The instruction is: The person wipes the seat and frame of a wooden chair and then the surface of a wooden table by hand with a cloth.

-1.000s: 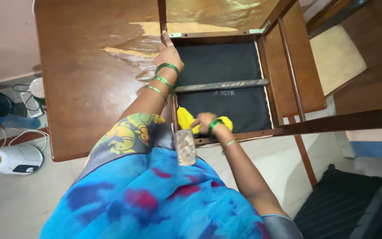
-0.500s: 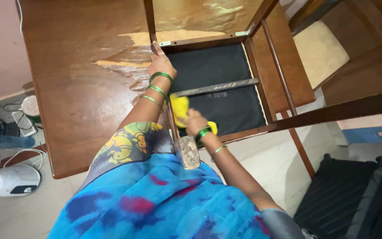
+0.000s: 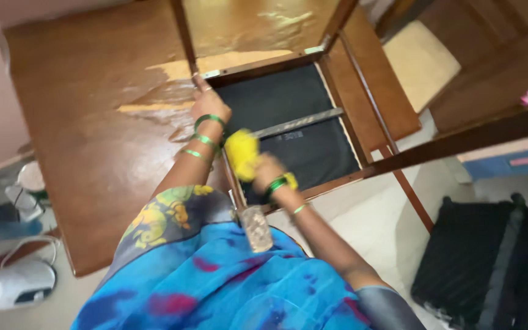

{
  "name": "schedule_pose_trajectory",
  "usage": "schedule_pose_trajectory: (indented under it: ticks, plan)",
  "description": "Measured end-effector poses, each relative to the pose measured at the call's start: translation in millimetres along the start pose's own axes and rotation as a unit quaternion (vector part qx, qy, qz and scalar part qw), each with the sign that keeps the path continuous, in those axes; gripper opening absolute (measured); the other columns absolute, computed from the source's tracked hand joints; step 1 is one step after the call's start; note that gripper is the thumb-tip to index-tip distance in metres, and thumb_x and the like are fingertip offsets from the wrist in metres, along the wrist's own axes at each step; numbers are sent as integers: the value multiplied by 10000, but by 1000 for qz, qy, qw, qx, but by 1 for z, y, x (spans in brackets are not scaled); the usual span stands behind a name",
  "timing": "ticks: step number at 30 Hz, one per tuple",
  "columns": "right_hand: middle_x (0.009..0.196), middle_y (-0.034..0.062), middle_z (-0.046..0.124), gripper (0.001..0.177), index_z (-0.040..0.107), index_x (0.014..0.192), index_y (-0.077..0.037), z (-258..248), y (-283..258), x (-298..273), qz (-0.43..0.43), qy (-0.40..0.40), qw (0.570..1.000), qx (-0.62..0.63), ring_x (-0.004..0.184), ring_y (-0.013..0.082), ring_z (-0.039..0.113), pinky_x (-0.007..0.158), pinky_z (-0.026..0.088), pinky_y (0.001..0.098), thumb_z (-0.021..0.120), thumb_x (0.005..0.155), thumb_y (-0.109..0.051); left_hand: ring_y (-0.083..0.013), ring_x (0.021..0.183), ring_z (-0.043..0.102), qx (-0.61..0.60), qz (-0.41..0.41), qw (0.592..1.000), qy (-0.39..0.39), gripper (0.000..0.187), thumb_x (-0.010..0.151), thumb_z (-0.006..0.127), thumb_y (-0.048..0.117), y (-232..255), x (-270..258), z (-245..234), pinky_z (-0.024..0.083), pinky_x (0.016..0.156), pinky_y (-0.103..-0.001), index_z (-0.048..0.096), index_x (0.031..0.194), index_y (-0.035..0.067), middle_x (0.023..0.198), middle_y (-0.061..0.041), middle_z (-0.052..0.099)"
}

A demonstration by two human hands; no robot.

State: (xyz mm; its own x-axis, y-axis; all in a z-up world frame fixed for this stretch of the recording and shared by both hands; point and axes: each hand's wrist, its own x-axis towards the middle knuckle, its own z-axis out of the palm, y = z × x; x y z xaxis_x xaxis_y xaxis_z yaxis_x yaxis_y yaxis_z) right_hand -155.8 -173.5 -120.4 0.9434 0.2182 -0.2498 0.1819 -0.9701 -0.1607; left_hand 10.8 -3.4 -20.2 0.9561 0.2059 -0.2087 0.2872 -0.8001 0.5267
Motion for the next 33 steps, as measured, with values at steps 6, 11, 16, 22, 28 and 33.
schedule_pose_trajectory:
  ticks: [6, 11, 16, 22, 28, 33]
  plan:
    - [1131, 170, 651, 462, 633, 1190, -74, 3, 65, 12, 221, 59, 968, 106, 1048, 398, 665, 888, 559, 504, 582, 1001, -494, -409, 1108, 669, 30, -1, 1000, 1, 1134, 814, 751, 157, 0, -1, -8, 550, 925, -467, -34, 1626, 52, 1367, -283, 541]
    - [1298, 228, 585, 532, 559, 1355, -82, -8, 222, 13, 518, 140, 821, 196, 1125, 447, 617, 955, 501, 531, 467, 1080, -528, -407, 1091, 672, 26, 13, 1000, 8, 1162, 798, 773, 174, -4, -2, -8, 549, 922, -466, -36, 1618, 27, 1325, -289, 571]
    - [1289, 182, 636, 406, 634, 1305, -125, 0, 247, -2, 434, 59, 899, 4, 1141, 391, 645, 929, 535, 491, 582, 999, -386, -400, 1082, 673, 30, 20, 999, 12, 1144, 776, 761, 162, -3, -3, -9, 552, 905, -462, -10, 1609, 23, 1339, -294, 561]
    - [1276, 135, 680, 366, 705, 1244, -143, -5, 228, 0, 427, 8, 904, -16, 1155, 336, 667, 922, 555, 466, 699, 921, -315, -395, 1076, 691, 47, 3, 999, -23, 1098, 832, 702, 154, 4, -5, -20, 564, 897, -463, -17, 1649, 14, 1320, -292, 611]
    - [1198, 126, 772, 247, 803, 1129, -159, 9, 108, 23, 247, -107, 960, -75, 1104, 320, 740, 870, 608, 457, 639, 986, -274, -404, 987, 703, 53, 31, 997, 45, 1106, 773, 739, 154, -1, 0, -6, 577, 819, -462, 10, 1589, -2, 1245, -312, 629]
    - [1082, 131, 724, 524, 703, 1268, -365, 14, -12, -2, -79, -87, 986, 115, 1040, 334, 692, 882, 556, 454, 723, 754, -266, -406, 1012, 697, 27, 12, 1000, -1, 1113, 790, 735, 176, -3, -2, -14, 564, 872, -470, 1, 1615, 36, 1219, -277, 655]
